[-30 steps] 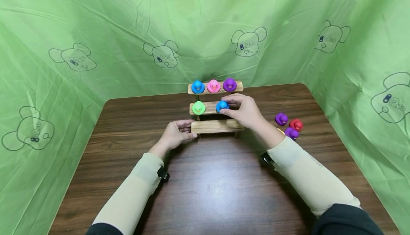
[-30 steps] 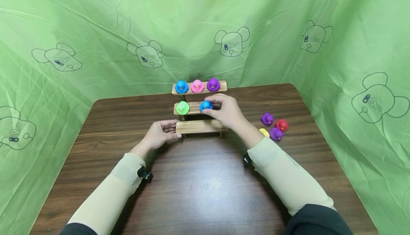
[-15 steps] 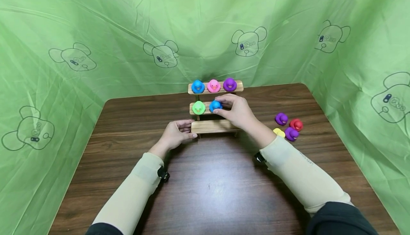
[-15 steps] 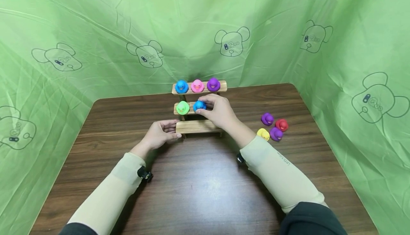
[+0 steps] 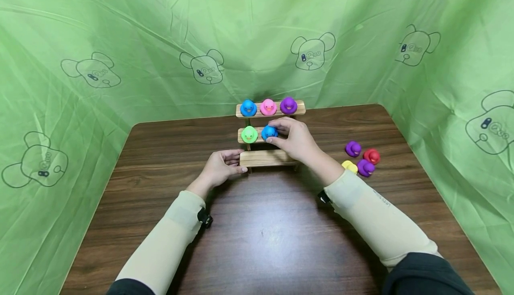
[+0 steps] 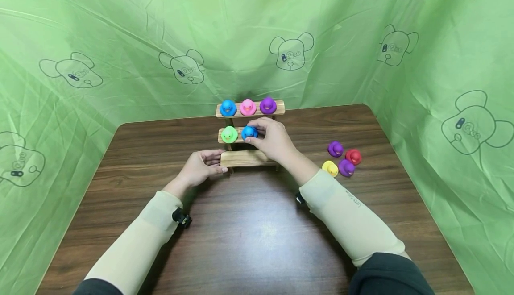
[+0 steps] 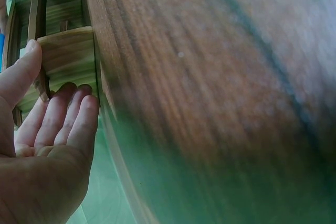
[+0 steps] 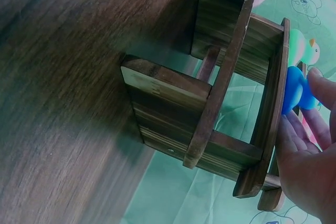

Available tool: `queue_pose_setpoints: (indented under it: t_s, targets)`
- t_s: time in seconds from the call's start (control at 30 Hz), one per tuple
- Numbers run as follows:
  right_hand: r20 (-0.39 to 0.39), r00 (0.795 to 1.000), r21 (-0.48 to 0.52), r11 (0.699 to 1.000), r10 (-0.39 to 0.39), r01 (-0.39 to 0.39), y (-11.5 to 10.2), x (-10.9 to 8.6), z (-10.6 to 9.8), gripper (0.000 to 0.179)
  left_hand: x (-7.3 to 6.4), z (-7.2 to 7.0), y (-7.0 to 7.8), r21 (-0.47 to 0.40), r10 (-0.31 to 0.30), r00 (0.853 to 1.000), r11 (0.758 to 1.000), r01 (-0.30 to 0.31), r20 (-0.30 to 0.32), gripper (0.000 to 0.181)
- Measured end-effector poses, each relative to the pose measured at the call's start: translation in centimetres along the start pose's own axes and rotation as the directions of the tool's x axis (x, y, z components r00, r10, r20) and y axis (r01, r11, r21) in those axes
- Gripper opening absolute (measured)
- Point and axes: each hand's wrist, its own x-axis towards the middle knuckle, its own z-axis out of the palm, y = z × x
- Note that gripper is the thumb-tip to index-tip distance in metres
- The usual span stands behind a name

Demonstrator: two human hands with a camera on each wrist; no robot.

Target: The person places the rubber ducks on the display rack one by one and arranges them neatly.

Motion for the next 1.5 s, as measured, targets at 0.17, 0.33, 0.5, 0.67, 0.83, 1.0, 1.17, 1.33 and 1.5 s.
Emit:
queue_pose_setpoints:
  t_s: [0.17,0.33,0.5,0.67,0.83,1.0,1.17,1.33,1.5]
  targets:
    - [0.0,1.0,0.008,1.0,-0.005,0.005,0.1,0.0,0.0,0.039,0.1,0.0,-0.1,0.008,-0.007,1.0,1.0,0.007,-0.001,0.062]
    - [0.009,1.0,-0.006,1.0,-0.013,0.013,0.4,0.0,0.0,0.042,0.2,-0.1,-0.1,-0.002,-0.013,1.0,1.0,0.013,0.003,0.063]
    - [0.01,1.0,0.028,0.999,-0.029,0.028,0.7,-0.2,-0.2,0.044,0.1,0.0,0.0,-0.005,-0.012,1.0,1.0,0.012,0.004,0.062]
    - [0.006,1.0,0.05,0.998,-0.029,0.029,1.0,-0.6,-0.8,0.047,0.1,-0.1,-0.2,-0.003,-0.013,1.0,1.0,0.013,0.001,0.061]
    - [-0.006,1.0,0.068,0.997,-0.021,0.021,1.4,-1.1,-1.7,0.047,0.0,0.0,-0.1,-0.008,-0.014,1.0,1.0,0.014,0.0,0.061]
    - [-0.032,0.999,0.084,0.996,-0.038,0.04,1.8,-1.7,-2.6,0.044,0.1,0.0,-0.3,-0.021,-0.01,1.0,1.0,0.01,0.006,0.06]
    - [-0.057,0.997,0.095,0.994,-0.051,0.056,2.5,-2.7,-3.6,0.044,0.2,-0.1,-0.4,-0.024,-0.005,1.0,1.0,0.005,0.006,0.06]
    - [-0.101,0.994,0.129,0.99,-0.045,0.058,3.4,-3.8,-4.9,0.042,0.1,0.1,-0.3,-0.015,-0.008,1.0,1.0,0.008,0.003,0.06]
    - [-0.151,0.988,0.094,0.995,-0.016,0.03,4.4,-4.9,-6.6,0.043,0.1,0.0,-0.2,-0.006,-0.011,1.0,1.0,0.011,0.0,0.059]
